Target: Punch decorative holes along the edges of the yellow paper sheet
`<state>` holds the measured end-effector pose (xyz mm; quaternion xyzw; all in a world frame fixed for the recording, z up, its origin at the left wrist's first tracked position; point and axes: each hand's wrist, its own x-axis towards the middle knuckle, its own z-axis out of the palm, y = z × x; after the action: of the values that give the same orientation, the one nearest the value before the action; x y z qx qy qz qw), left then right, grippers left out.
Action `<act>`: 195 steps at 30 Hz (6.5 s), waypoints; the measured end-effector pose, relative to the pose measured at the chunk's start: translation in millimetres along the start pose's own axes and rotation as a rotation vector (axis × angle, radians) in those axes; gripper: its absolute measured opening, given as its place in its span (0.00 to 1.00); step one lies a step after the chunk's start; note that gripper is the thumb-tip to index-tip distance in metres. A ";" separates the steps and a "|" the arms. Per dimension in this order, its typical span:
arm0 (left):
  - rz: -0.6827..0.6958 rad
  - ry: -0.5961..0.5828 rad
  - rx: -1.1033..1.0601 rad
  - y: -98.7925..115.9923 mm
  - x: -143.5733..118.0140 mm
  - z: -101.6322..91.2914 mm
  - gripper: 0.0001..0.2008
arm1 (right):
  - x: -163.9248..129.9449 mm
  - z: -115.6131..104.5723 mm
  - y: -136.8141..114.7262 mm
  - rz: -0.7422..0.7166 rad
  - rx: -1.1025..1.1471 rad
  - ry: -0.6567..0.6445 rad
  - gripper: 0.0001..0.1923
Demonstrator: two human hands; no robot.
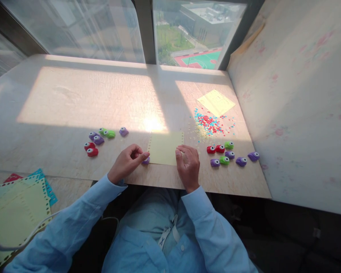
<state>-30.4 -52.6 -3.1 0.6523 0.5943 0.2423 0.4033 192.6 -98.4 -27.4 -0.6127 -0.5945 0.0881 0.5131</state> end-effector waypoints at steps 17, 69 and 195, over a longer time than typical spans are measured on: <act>-0.094 -0.037 0.203 7.7 7.1 5.9 0.13 | -1.0 -0.3 3.2 0.040 0.049 0.027 0.11; -0.097 0.359 -0.723 -5.0 -39.3 -13.4 0.28 | -17.8 -3.0 6.3 -0.109 0.089 -0.026 0.10; 0.612 0.093 0.283 27.3 -5.6 87.9 0.09 | -18.3 -50.6 -2.2 0.134 -0.053 -0.232 0.07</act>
<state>54.3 -78.1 -28.9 0.8381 0.4166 0.2968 0.1898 222.4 -140.4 -11.9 -0.6500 -0.6098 0.1767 0.4177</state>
